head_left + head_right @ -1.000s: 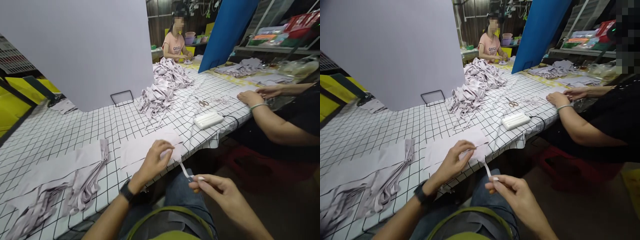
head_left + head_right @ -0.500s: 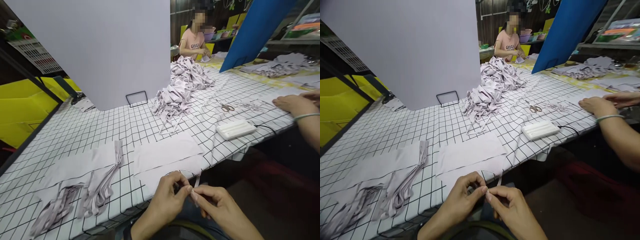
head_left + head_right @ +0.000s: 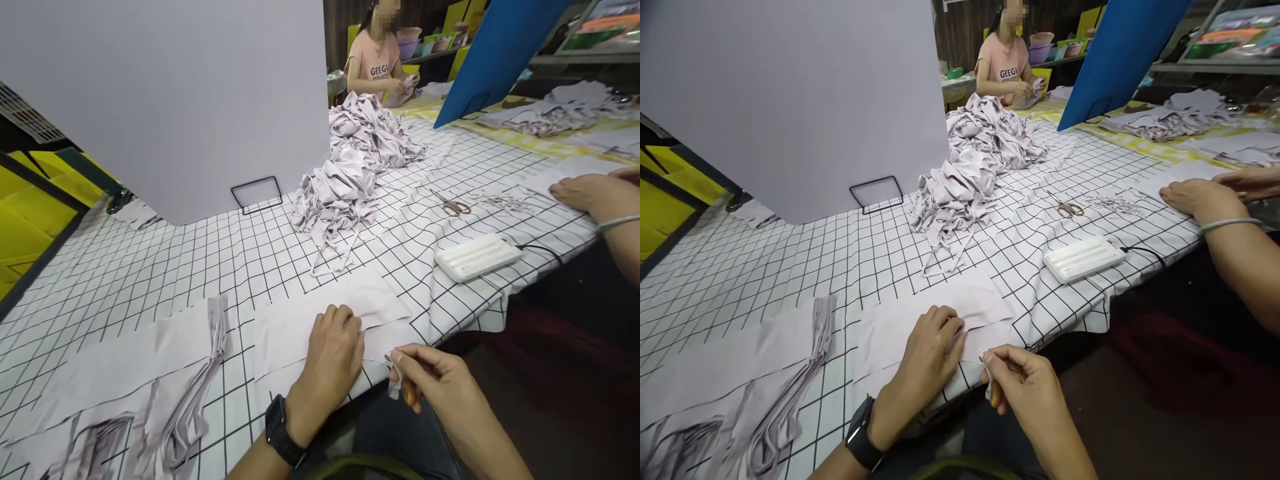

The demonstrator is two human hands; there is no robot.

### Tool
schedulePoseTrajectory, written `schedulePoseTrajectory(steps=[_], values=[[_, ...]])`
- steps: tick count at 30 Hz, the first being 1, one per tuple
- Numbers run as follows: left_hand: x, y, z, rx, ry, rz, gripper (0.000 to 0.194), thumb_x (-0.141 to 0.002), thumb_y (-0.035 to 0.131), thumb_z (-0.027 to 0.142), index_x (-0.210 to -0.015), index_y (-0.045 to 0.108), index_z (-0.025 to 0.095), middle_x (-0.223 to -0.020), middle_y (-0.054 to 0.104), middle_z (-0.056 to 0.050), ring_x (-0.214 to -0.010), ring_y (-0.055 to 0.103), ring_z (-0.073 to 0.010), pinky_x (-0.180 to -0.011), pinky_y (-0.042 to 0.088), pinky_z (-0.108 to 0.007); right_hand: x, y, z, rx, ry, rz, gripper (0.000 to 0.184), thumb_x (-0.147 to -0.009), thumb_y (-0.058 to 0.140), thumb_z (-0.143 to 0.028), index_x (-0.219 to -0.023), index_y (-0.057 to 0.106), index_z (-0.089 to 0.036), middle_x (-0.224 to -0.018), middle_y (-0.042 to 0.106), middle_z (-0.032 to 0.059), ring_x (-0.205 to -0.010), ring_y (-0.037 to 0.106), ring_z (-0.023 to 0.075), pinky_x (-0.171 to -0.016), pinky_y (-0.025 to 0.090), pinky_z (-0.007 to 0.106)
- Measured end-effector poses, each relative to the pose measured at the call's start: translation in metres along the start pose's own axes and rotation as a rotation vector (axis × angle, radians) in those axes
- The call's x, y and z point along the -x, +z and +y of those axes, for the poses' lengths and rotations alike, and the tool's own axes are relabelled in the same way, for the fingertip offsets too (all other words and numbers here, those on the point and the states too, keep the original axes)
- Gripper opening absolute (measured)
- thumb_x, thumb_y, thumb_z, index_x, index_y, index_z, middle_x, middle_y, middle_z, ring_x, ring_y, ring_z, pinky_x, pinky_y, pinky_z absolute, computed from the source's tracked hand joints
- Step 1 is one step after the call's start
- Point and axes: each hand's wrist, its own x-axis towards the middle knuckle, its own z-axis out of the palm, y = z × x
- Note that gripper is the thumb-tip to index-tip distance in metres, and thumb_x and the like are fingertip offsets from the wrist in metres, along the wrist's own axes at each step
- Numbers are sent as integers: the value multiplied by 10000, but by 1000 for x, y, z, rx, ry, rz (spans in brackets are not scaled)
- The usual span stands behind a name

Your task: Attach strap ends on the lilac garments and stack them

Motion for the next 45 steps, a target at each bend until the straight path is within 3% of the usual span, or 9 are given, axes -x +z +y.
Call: schedulePoseTrajectory(steps=[5, 12, 18, 24, 45], values=[[-3, 4, -4, 92, 5, 121, 189, -914, 510, 38, -865, 621, 182, -938, 638, -52, -833, 561, -215, -701, 475, -371, -11, 7, -3, -42, 63, -18, 398, -715, 795, -523, -581, 688, -164, -456, 549, -7, -416, 477, 102, -405, 388, 207], [-3, 5, -1, 197, 70, 274, 153, -928, 540, 52, -875, 604, 180, -894, 644, -36, -840, 556, -202, -741, 405, -387, -27, 18, -6, -57, 104, 67, 402, -714, 767, -515, -536, 642, -177, -394, 504, -26, -357, 427, 85, -384, 350, 205], [-7, 8, 0, 74, 137, 279, 194, -943, 510, 49, -798, 550, 170, -839, 625, -31, -810, 523, -199, -752, 360, -397, -33, 19, -4, -89, 131, 63, 409, -771, 752, -508, -552, 631, -185, -439, 530, -20, -373, 428, 82, -382, 341, 197], [-9, 8, 2, -3, 164, 281, 207, -922, 503, 28, -769, 542, 163, -784, 593, -23, -791, 518, -199, -760, 360, -400, -37, 21, -6, -139, 136, 90, 370, -705, 814, -476, -570, 647, -175, -516, 571, -7, -392, 414, 71, -384, 333, 197], [-9, 10, 3, -9, 156, 321, 206, -913, 493, 26, -762, 559, 149, -782, 588, -30, -789, 502, -193, -752, 378, -395, -35, 24, -5, -94, 74, 158, 339, -769, 767, -414, -575, 632, -171, -507, 528, -21, -409, 382, 68, -387, 307, 194]])
